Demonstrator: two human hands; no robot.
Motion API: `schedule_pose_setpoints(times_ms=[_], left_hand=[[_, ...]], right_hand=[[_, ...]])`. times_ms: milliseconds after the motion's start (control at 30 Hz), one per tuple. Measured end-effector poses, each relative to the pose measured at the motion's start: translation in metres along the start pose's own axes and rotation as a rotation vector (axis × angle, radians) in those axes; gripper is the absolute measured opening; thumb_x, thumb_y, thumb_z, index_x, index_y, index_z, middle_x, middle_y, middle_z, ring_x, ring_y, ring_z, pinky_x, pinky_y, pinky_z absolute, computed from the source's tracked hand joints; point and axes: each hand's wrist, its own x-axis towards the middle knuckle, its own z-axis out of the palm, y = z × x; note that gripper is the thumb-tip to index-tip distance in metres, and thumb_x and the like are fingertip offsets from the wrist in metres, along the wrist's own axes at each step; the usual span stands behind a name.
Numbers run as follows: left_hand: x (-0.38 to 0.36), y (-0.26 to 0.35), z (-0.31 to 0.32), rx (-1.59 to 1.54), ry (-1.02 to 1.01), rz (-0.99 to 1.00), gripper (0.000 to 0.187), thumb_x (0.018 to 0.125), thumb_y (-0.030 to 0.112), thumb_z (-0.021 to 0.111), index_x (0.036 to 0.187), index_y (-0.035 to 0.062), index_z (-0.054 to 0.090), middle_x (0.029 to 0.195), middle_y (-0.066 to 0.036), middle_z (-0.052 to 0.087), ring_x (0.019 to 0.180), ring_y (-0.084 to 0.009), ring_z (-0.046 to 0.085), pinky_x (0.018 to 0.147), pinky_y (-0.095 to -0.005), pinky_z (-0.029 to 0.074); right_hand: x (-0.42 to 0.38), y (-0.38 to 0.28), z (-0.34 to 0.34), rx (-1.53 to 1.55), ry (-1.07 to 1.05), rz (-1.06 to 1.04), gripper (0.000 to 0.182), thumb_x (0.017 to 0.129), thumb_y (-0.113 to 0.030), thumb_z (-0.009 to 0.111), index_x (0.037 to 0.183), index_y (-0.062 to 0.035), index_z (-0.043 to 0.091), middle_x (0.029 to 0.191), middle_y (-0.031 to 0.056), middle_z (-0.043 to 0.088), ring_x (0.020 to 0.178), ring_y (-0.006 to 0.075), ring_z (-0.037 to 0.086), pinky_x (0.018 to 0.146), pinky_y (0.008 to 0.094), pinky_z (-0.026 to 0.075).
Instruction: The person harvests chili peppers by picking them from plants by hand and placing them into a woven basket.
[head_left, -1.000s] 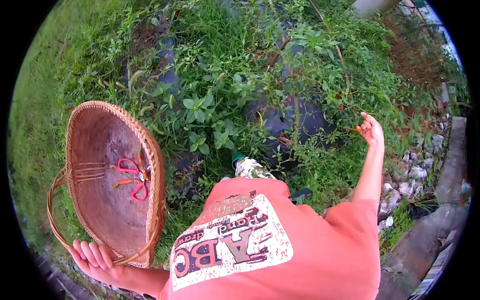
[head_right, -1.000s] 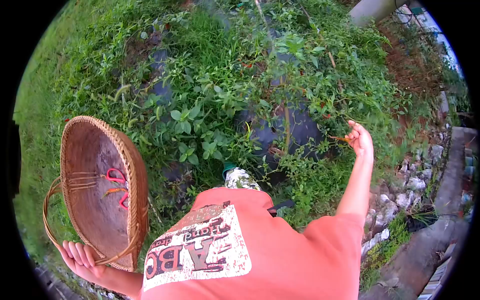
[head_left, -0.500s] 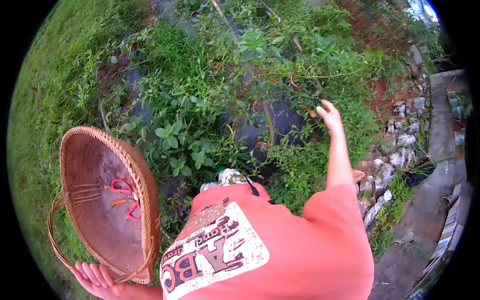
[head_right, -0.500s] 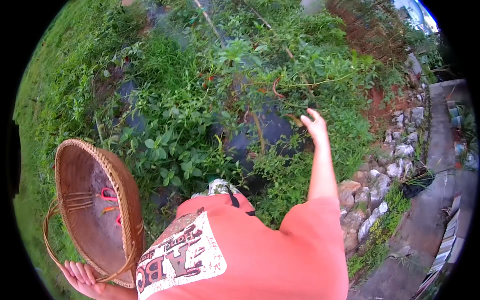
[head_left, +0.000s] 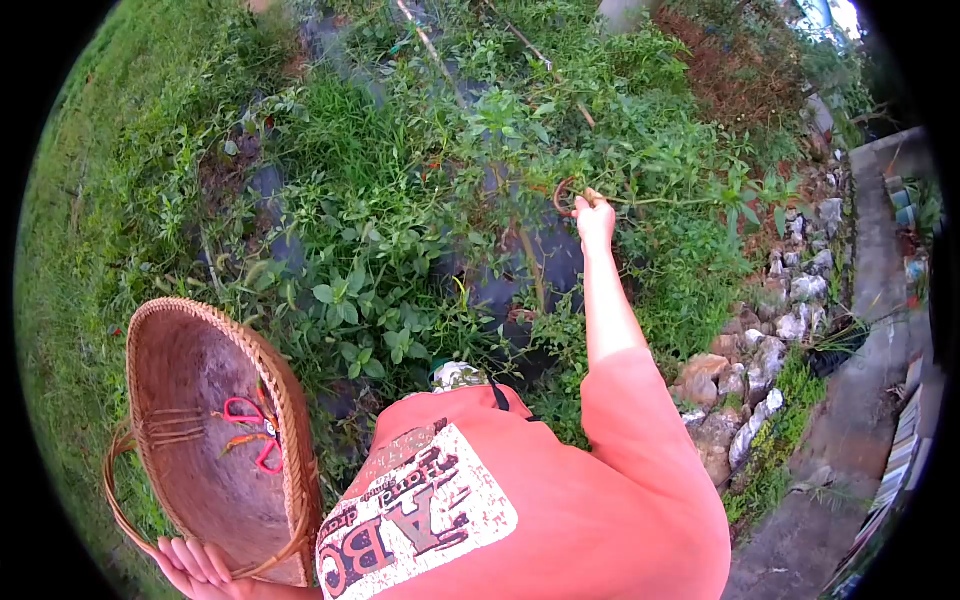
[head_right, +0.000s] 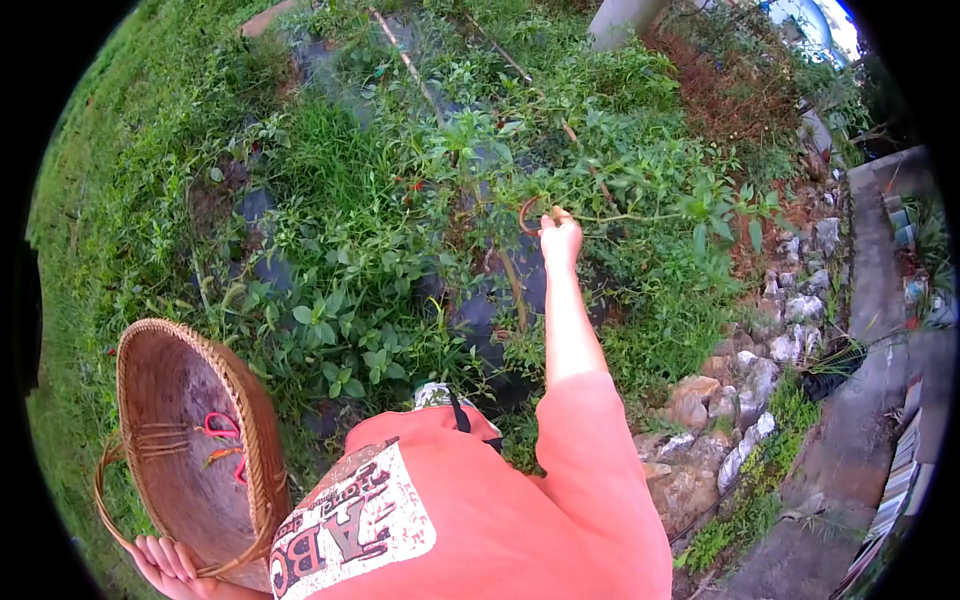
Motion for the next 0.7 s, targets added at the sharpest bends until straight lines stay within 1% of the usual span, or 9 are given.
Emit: schedule_pose_setpoints(times_ms=[33, 167, 233, 267, 367, 400, 433, 600, 700], left_hand=[[0.000, 0.000, -0.003, -0.001, 0.000, 0.000, 0.038, 0.094, 0.031, 0.033, 0.065, 0.0072, 0.040, 0.046, -0.002, 0.031, 0.036, -0.0120, 0.028, 0.032, -0.0242, 0.027], [-0.002, -0.001, 0.002, -0.035, 0.014, 0.018, 0.039, 0.094, 0.031, 0.031, 0.064, 0.0069, 0.040, 0.046, -0.003, 0.032, 0.036, -0.0130, 0.028, 0.032, -0.0246, 0.026], [0.005, -0.006, 0.006, -0.055, 0.029, 0.013, 0.040, 0.094, 0.031, 0.031, 0.064, 0.0069, 0.040, 0.046, -0.003, 0.032, 0.036, -0.0132, 0.027, 0.032, -0.0248, 0.026], [0.009, -0.008, 0.007, -0.059, 0.047, 0.017, 0.040, 0.094, 0.031, 0.030, 0.064, 0.0068, 0.041, 0.046, -0.003, 0.032, 0.037, -0.0134, 0.028, 0.032, -0.0249, 0.026], [0.009, -0.011, 0.014, -0.042, 0.067, 0.024, 0.039, 0.094, 0.030, 0.030, 0.065, 0.0068, 0.041, 0.047, -0.003, 0.033, 0.037, -0.0135, 0.028, 0.032, -0.0250, 0.026], [0.007, -0.010, 0.013, -0.021, 0.065, 0.030, 0.038, 0.094, 0.029, 0.030, 0.065, 0.0067, 0.041, 0.047, -0.003, 0.033, 0.037, -0.0136, 0.028, 0.032, -0.0250, 0.027], [0.009, -0.011, 0.012, -0.025, 0.061, 0.034, 0.038, 0.094, 0.029, 0.030, 0.065, 0.0067, 0.041, 0.047, -0.003, 0.033, 0.037, -0.0136, 0.028, 0.032, -0.0250, 0.027], [-0.003, -0.004, 0.002, 0.007, 0.045, 0.049, 0.035, 0.093, 0.028, 0.031, 0.068, 0.0065, 0.041, 0.049, -0.003, 0.033, 0.039, -0.0134, 0.029, 0.033, -0.0251, 0.027], [0.003, -0.010, 0.009, 0.018, 0.062, 0.081, 0.034, 0.093, 0.027, 0.031, 0.068, 0.0063, 0.041, 0.049, -0.003, 0.033, 0.039, -0.0133, 0.028, 0.034, -0.0254, 0.027]], right_hand=[[-0.001, -0.003, 0.005, 0.129, -0.006, 0.132, 0.027, 0.078, -0.016, 0.063, 0.101, -0.0019, 0.059, 0.082, 0.0115, 0.061, 0.057, 0.0156, 0.059, 0.055, 0.0263, 0.045], [0.001, 0.002, 0.010, 0.040, -0.020, 0.221, 0.023, 0.080, -0.017, 0.062, 0.096, 0.0007, 0.060, 0.073, 0.0020, 0.059, 0.056, 0.0115, 0.053, 0.050, 0.0252, 0.040], [0.008, 0.022, 0.015, -0.126, 0.156, -0.079, 0.022, 0.080, -0.020, 0.061, 0.087, 0.0006, 0.062, 0.072, 0.0017, 0.059, 0.061, 0.0119, 0.053, 0.056, 0.0288, 0.042], [0.007, 0.025, 0.012, -0.324, 0.137, -0.024, 0.031, 0.080, -0.036, 0.056, 0.090, -0.0077, 0.063, 0.087, 0.0116, 0.063, 0.075, 0.0309, 0.058, 0.069, 0.0415, 0.043], [-0.019, -0.004, 0.008, -0.324, 0.248, -0.127, 0.024, 0.080, -0.032, 0.056, 0.093, -0.0131, 0.065, 0.091, 0.0074, 0.063, 0.084, 0.0276, 0.056, 0.075, 0.0387, 0.043], [-0.026, -0.008, 0.008, -0.301, 0.245, -0.172, 0.023, 0.081, -0.029, 0.057, 0.098, -0.0172, 0.065, 0.097, 0.0033, 0.062, 0.095, 0.0234, 0.052, 0.084, 0.0379, 0.039], [-0.037, -0.025, 0.010, -0.489, 0.238, -0.148, 0.024, 0.080, -0.027, 0.058, 0.102, -0.0206, 0.064, 0.101, -0.0001, 0.061, 0.103, 0.0198, 0.047, 0.087, 0.0418, 0.033], [-0.035, -0.033, 0.012, -0.977, 0.192, -0.286, 0.041, 0.078, -0.023, 0.059, 0.118, -0.0156, 0.053, 0.101, 0.0035, 0.060, 0.104, 0.0237, 0.044, 0.081, 0.0459, 0.033], [-0.028, -0.050, 0.015, -0.962, 0.182, -0.222, 0.047, 0.077, -0.023, 0.059, 0.122, -0.0130, 0.049, 0.102, 0.0059, 0.059, 0.106, 0.0256, 0.042, 0.080, 0.0454, 0.033]])
